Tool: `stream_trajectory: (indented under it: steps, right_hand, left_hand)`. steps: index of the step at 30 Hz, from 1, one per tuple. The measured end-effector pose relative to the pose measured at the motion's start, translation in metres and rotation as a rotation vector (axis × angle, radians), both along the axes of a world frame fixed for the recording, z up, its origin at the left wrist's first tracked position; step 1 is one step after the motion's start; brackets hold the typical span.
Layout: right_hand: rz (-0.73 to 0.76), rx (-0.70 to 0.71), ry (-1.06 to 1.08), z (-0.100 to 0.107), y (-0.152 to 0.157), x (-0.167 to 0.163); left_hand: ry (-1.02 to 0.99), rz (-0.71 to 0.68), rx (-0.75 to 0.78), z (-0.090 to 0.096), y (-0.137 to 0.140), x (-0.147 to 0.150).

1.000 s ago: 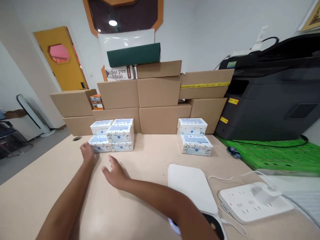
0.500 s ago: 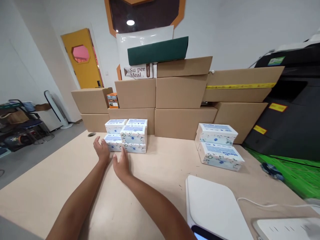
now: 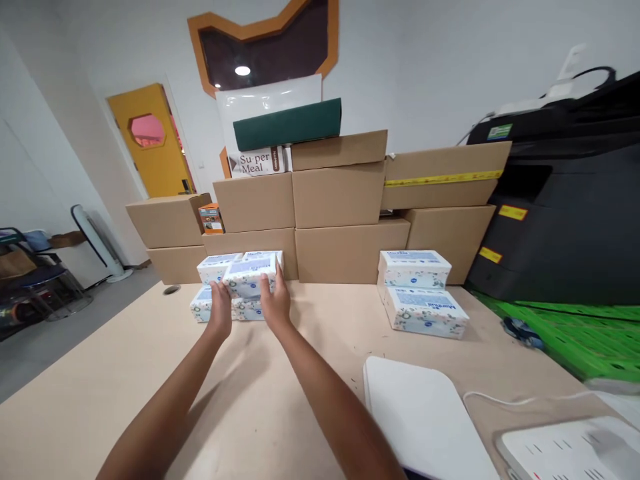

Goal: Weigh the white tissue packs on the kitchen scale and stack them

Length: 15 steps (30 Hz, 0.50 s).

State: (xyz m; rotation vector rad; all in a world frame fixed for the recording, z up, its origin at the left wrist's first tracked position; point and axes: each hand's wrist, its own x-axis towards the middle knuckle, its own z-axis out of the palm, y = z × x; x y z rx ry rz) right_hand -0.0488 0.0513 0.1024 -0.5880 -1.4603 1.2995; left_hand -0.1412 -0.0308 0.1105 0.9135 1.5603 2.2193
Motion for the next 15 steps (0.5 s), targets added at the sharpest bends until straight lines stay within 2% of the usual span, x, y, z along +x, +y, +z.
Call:
stream_trajectory:
  steps: [3,5,7,8,10,11,13,15]
  right_hand:
    - [0.077,0.192,0.043,0.043,-0.006,0.044]
    - [0.124,0.357,0.015,0.070,-0.004,0.095]
    - [0.134,0.505,-0.087,0.082,-0.003,0.159]
    - [0.133,0.570,-0.158,0.081,-0.003,0.194]
    - [0.157,0.639,-0.329,0.060,-0.007,0.262]
    - [0.184,0.622,-0.425,0.043,-0.010,0.293]
    - [0.236,0.482,-0.584,0.002,-0.015,0.346]
    - [0.288,0.355,-0.671,-0.038,-0.016,0.382]
  left_hand:
    - [0.143,-0.111,0.173,0.032,-0.023,0.036]
    - [0.232,-0.204,0.248,0.049,-0.039,0.066]
    - [0.278,-0.327,0.249,0.056,-0.054,0.095]
    - [0.286,-0.407,0.228,0.053,-0.061,0.109]
    - [0.286,-0.598,0.150,0.034,-0.069,0.133]
    - [0.279,-0.702,0.089,0.019,-0.069,0.143]
    - [0.245,-0.869,-0.053,-0.016,-0.063,0.165]
    - [0.168,-0.947,-0.173,-0.049,-0.051,0.189]
